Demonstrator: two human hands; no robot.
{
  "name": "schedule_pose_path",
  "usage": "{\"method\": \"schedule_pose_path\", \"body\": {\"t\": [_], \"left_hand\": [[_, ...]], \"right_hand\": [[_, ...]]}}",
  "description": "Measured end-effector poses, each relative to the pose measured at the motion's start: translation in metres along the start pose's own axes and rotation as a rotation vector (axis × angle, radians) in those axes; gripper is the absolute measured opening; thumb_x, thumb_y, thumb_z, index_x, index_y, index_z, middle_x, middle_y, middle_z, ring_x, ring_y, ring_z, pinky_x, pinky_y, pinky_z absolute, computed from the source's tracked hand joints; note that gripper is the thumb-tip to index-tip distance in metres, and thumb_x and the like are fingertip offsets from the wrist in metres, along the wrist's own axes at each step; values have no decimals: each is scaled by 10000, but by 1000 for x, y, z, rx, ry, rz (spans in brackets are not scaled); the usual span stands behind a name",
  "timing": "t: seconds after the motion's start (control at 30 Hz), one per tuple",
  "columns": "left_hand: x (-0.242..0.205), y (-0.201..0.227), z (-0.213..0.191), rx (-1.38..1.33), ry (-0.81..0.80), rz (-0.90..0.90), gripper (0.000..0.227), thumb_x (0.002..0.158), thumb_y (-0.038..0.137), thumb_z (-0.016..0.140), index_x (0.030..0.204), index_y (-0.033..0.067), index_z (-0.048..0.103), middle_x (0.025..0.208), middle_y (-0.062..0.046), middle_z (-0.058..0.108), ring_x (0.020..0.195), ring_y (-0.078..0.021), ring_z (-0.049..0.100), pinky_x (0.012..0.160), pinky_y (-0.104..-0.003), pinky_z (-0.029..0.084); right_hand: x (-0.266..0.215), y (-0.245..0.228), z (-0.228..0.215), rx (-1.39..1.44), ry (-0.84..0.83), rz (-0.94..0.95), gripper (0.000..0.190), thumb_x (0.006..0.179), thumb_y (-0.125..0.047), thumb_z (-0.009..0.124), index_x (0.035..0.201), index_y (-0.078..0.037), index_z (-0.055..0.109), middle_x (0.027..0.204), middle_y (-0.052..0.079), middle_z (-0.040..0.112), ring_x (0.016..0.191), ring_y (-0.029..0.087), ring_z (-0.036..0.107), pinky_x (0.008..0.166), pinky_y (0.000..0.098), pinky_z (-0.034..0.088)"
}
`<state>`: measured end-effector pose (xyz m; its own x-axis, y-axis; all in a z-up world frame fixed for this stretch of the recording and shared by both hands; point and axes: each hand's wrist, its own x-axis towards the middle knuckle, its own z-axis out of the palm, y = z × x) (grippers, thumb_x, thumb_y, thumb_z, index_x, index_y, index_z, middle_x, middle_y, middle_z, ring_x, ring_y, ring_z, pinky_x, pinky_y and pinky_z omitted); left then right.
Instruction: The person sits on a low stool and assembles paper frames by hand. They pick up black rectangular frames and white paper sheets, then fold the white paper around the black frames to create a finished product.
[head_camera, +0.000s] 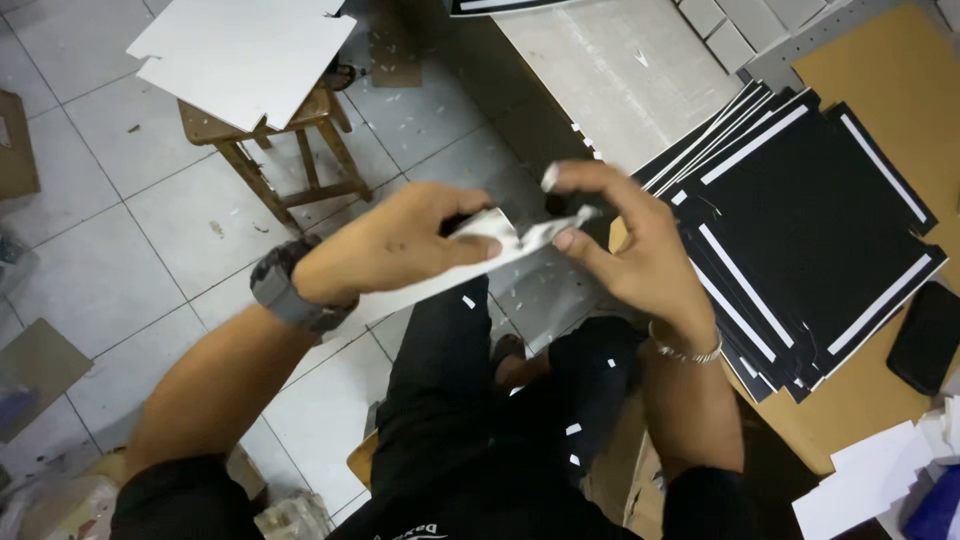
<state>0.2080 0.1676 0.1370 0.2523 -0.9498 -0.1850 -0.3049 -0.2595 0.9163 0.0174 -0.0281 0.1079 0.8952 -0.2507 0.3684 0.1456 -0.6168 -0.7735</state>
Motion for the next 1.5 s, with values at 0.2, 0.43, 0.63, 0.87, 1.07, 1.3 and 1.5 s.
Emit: {"method": "schedule_pose_path", "body": {"t": [0.2, 0.43, 0.63, 0.87, 1.07, 1.3, 1.5], "left_hand": [[-1, -7, 13, 148, -3, 100, 228, 964, 227, 699, 1093, 80, 817, 828, -182, 804, 678, -328, 802, 546, -354, 634], [-16, 8, 20, 202, -129, 78, 261, 949, 208, 688, 1159, 111, 808, 946, -207, 836, 808, -378, 833, 617, -434, 670], [-23, -12, 37, 209, -205, 126, 273, 963, 160, 682, 1215, 130, 783, 1038, -196, 840, 922, -402, 832, 689, -455, 687], [-25, -24, 47, 123, -177, 193, 370, 954, 100, 684, 1320, 81, 733, 1172, -197, 830, 1074, -416, 796, 839, -477, 665], [-27, -25, 50, 88, -211, 165, 422, 954, 109, 691, 1375, 89, 716, 1214, -169, 826, 1121, -363, 794, 889, -442, 661], [-25, -26, 55, 105, -229, 169, 336, 932, 98, 675, 1259, 67, 746, 1102, -157, 834, 1020, -380, 803, 816, -427, 665], [-27, -31, 63, 121, -206, 166, 320, 901, 126, 685, 1216, 88, 722, 1103, -158, 815, 1066, -416, 776, 788, -464, 654]], "right_hand": [[-11, 9, 1, 164, -243, 234, 170, 910, -157, 843, 1046, -58, 818, 774, 104, 780, 801, 201, 709, 799, 405, 566], [-12, 11, -1, 259, -389, 129, 123, 892, -125, 868, 1010, -90, 864, 867, 78, 834, 896, 253, 799, 992, 510, 553], [-18, -10, 7, 136, -463, 72, 186, 812, -71, 900, 983, -106, 838, 899, 82, 828, 952, 338, 819, 1102, 592, 453], [-35, 14, 15, 247, -446, 160, 130, 854, -118, 894, 955, -72, 826, 863, 135, 804, 886, 363, 801, 943, 550, 534], [-37, 11, 17, 261, -436, 174, 116, 843, -130, 914, 922, -97, 836, 835, 105, 806, 847, 307, 797, 899, 498, 557], [-38, 4, 18, 210, -447, 212, 148, 793, -113, 942, 889, -95, 830, 840, 133, 791, 851, 368, 773, 884, 519, 546], [-44, 15, 20, 210, -435, 230, 188, 747, -134, 968, 867, -109, 826, 852, 113, 789, 866, 325, 771, 885, 498, 545]]}}
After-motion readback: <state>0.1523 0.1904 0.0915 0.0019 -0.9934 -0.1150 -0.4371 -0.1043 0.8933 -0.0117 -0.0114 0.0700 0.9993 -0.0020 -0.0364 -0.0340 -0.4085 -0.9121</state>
